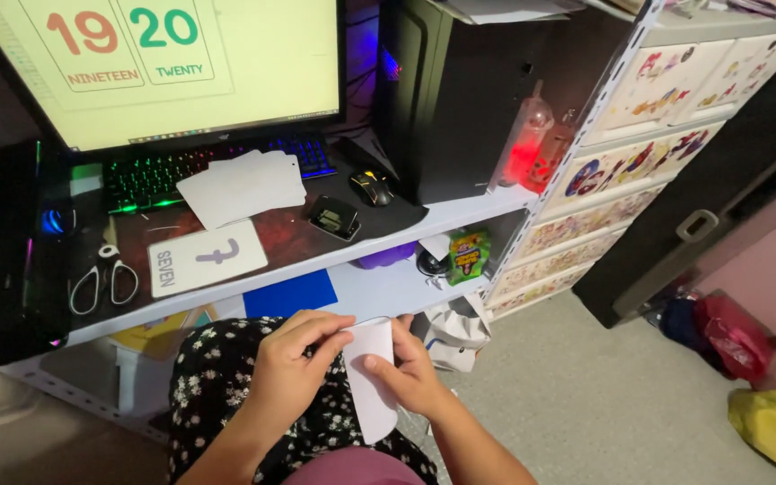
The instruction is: The person repeatedly picks up white cards with printed numbers, folds them in half, and uses a handheld hole punch to create holes in the folded edge. After punching, the cards are placed on the desk. The person continues this process for several cards throughout the clip.
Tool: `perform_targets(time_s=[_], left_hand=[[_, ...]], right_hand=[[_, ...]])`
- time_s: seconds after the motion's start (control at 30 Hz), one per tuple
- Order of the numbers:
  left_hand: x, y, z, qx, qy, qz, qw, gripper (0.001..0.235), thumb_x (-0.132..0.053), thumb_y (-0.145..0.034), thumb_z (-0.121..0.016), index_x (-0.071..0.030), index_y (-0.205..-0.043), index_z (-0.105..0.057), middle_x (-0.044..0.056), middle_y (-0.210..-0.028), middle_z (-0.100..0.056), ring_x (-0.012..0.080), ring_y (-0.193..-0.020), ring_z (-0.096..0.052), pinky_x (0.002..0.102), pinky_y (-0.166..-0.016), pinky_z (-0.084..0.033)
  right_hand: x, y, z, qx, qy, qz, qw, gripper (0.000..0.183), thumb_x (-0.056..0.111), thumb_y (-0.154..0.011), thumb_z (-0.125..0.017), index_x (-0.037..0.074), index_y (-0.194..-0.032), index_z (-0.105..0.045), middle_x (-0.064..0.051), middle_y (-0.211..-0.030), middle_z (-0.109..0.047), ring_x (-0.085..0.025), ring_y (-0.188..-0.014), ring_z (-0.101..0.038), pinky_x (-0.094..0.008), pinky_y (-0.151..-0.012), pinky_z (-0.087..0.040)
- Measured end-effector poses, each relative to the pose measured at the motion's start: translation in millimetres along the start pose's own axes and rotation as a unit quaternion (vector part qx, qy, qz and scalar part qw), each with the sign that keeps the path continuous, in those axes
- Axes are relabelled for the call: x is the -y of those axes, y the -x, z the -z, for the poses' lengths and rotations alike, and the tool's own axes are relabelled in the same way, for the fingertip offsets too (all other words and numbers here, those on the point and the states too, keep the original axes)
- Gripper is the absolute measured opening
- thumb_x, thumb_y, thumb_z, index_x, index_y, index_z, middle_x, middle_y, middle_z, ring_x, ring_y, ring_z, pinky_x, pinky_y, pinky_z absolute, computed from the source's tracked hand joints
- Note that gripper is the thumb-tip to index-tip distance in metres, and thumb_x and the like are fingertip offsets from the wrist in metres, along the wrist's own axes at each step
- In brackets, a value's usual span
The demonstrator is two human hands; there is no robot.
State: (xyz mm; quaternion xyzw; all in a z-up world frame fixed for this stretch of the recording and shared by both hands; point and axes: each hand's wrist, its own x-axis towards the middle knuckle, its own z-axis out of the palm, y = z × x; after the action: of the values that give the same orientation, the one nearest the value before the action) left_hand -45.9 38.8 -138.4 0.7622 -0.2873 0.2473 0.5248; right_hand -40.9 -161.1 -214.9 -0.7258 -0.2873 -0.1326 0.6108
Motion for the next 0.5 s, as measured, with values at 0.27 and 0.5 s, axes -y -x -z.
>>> perform_targets(time_s=[0.27,0.5], left_hand=[[11,-26,2,0.009,0.018,-0.007,1.0,0.016,-0.006,-0.087,-0.076,-0.003,-0.103,-0.078,0.007,-0.096,-0.077,0.0158,-0.087,-0.074,0.025,-0.074,-0.061],[21,-40,12,-0.044,0.062,0.016,0.997,0.02,-0.003,-0.083,-0.081,-0.008,-0.103,-0.079,0.008,-0.083,-0.076,0.0252,-0.078,-0.077,0.032,-0.067,-0.065]], right_hand=[[-11,-20,-1,-0.051,-0.002,0.005,0.999,0.033,0.03,-0.099,-0.064,0.007,-0.122,-0.062,-0.004,-0.103,-0.063,-0.015,-0.091,-0.06,-0.03,-0.08,-0.05],[-21,-43,-9,-0.094,-0.152,-0.048,0.983,0.02,0.01,-0.096,-0.067,0.007,-0.114,-0.059,-0.005,-0.091,-0.067,-0.012,-0.076,-0.06,-0.029,-0.068,-0.052]])
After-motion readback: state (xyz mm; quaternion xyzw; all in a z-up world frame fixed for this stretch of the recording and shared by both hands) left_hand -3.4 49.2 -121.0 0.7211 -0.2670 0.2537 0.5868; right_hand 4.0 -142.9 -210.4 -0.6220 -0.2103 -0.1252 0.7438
